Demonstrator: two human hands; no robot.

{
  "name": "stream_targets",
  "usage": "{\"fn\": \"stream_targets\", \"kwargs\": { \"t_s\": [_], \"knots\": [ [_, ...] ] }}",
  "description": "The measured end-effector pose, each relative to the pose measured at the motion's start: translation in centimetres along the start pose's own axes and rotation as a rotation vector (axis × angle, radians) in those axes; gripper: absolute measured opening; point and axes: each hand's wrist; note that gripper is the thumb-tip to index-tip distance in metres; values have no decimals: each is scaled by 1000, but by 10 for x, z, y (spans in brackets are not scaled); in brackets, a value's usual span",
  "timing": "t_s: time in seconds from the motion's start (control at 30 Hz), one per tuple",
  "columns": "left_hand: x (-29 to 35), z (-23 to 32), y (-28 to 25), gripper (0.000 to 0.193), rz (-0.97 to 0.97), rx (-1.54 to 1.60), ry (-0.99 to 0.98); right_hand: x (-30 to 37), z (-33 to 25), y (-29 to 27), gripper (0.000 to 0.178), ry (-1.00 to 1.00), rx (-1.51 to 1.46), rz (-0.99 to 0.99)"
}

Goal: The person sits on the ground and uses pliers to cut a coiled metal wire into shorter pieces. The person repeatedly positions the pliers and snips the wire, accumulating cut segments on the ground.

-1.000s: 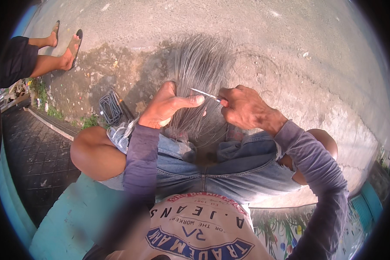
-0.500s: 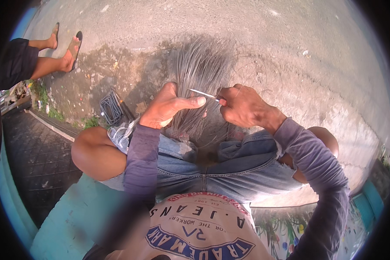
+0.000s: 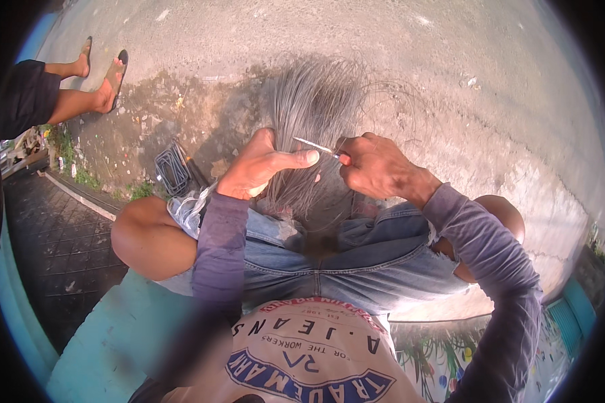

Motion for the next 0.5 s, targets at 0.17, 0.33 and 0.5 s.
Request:
{"fn": "stream_targets", "kwargs": {
  "t_s": [0.17,0.33,0.5],
  "knots": [
    [-2,-4,-2,34,-1,-66,27,1,13,4,9,-255,203,1],
    [-1,2,1,36,-43,-28,18,0,9,0,13,-213,198,0],
    [1,3,6,23,-11,0,-9,1,0,-8,13,15,32,1]
  ]
}}
Point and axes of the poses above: each hand's wrist, its own x-axis away from the middle knuckle, its own y-axis out of the palm, z = x × y, and after that the axes turned 10 degrees about -x, right-handed
